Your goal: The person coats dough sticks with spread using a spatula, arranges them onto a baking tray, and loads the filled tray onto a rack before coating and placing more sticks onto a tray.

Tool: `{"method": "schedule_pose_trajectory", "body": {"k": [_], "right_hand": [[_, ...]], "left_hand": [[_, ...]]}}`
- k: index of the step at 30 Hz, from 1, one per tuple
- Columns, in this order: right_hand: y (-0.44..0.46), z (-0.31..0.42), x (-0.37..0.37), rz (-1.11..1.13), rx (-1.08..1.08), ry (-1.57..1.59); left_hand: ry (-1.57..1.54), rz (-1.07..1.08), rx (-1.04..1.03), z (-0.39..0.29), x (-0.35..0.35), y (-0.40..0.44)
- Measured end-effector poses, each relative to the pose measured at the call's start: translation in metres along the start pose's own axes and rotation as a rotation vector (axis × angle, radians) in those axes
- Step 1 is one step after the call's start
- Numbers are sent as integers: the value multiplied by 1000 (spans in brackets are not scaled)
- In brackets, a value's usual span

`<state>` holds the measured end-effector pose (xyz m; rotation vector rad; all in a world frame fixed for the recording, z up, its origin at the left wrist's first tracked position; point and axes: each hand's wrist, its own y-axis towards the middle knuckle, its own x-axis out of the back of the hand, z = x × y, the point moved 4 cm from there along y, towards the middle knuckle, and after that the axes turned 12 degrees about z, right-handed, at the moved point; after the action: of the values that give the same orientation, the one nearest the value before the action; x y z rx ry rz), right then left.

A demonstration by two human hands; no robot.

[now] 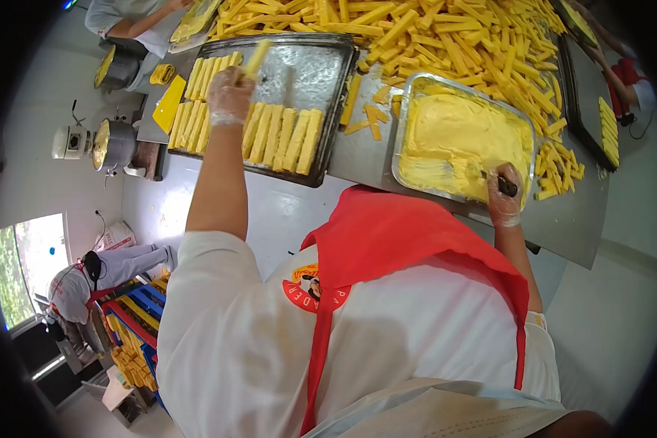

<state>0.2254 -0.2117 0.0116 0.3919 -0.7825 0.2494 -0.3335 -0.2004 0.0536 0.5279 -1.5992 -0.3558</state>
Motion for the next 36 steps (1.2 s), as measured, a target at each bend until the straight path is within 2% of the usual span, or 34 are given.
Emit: {"method": "schedule_pose_trajectory", "body": {"k": [1, 2, 4, 6, 7, 9, 10, 12, 14, 16, 17, 19, 21, 22, 23, 25, 26, 27, 28, 29, 30, 31, 32, 33, 34, 35, 36], "right_hand": [[1, -1, -2, -11, -47, 34], [2, -5, -4, 15, -84, 42], [5, -1, -8, 19, -67, 41], [7, 3, -6, 44, -42, -33], [8, 6, -5, 34, -53, -47], [6, 11, -7, 22, -65, -75], [5, 11, -8, 18, -87, -99], [7, 16, -9, 17, -79, -108], [9, 22, -11, 8, -59, -142], [9, 22, -14, -6, -74, -188], [9, 24, -13, -3, -77, -221], [11, 31, -8, -28, -107, -232], [4, 36, -1, -41, -75, -187], [-6, 37, 4, -100, -167, 54], [-12, 44, 14, -123, -208, 47], [-21, 69, 44, -211, -43, -297], [-29, 68, 56, -221, -93, -305], [-34, 63, 65, -185, -135, -350], [-40, 57, 68, -142, -171, -388], [-44, 47, 64, -145, -198, -385], [-44, 35, 54, -159, -238, -301], [-42, 26, 45, -172, -268, -214], [-37, 25, 34, -173, -265, -206], [-29, 20, 20, -119, -316, 33], [-24, 14, 10, -60, -361, 276], [-20, 12, 11, -52, -351, 291], [-12, 19, 18, -52, -220, 166]], "left_hand": [[98, 110, 112, 29, -6, 4], [43, 373, 345, 53, -15, 5], [137, 404, 306, 102, -46, -5], [225, 496, 204, 123, -62, -3], [210, 495, 190, 117, -63, 3], [254, 183, -2, 93, -51, 19], [132, 244, 51, 55, -38, 42], [-59, 198, -278, 3, -52, 85], [-21, 244, -346, -56, -76, 117], [119, 577, -384, -114, -92, 149], [100, 571, -408, -121, -114, 163], [280, 960, -142, -115, -179, 183], [376, 1025, -298, -118, -185, 185], [409, 1071, -344, -115, -193, 190], [445, 1119, -397, -109, -205, 194], [334, 1069, -376, -84, -228, 206], [219, 983, -433, -66, -242, 217], [90, 789, -498, -66, -216, 217], [111, 852, -398, -66, -199, 227], [12, 952, -237, -99, -136, 215], [-105, 975, -122, -102, -121, 213], [-97, 978, -127, -108, -109, 201], [-298, 841, -145, -116, -91, 190], [-491, 694, -157, -124, -75, 182], [-657, 714, -322, -132, -77, 162], [-821, 730, -489, -140, -76, 141], [-1080, 854, -338, -167, -49, 107]]}}
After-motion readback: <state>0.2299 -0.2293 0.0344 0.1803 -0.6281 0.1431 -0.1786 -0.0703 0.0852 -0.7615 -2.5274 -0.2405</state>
